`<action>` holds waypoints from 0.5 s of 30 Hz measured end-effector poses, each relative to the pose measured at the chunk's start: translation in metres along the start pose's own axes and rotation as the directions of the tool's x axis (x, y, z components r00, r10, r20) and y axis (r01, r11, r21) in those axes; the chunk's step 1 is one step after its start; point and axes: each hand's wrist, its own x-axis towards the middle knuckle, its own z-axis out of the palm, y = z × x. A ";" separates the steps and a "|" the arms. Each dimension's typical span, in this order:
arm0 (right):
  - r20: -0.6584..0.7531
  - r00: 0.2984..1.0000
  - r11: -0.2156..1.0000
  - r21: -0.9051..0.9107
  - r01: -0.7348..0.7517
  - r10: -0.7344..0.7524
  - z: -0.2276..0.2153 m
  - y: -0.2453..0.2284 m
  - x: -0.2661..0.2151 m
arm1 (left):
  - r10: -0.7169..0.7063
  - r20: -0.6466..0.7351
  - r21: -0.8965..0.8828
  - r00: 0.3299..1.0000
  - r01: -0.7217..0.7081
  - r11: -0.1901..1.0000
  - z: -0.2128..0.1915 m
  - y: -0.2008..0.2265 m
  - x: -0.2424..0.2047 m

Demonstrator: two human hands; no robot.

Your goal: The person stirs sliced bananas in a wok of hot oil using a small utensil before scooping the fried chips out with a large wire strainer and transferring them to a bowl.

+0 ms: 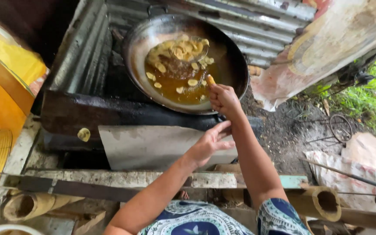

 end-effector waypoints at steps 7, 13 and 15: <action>-0.070 0.993 0.991 -0.094 0.091 -0.098 -0.004 0.001 -0.007 | -0.001 0.048 0.001 0.999 0.001 1.000 -0.007 -0.006 0.004; -0.075 0.854 0.408 -0.898 0.167 -0.514 -0.015 0.015 0.026 | -0.006 0.076 -0.029 0.997 0.008 1.000 -0.017 -0.003 0.011; 0.086 0.739 0.051 -0.986 0.160 -0.669 -0.008 0.014 0.030 | 0.038 0.098 -0.012 0.994 -0.036 0.999 -0.021 -0.003 0.017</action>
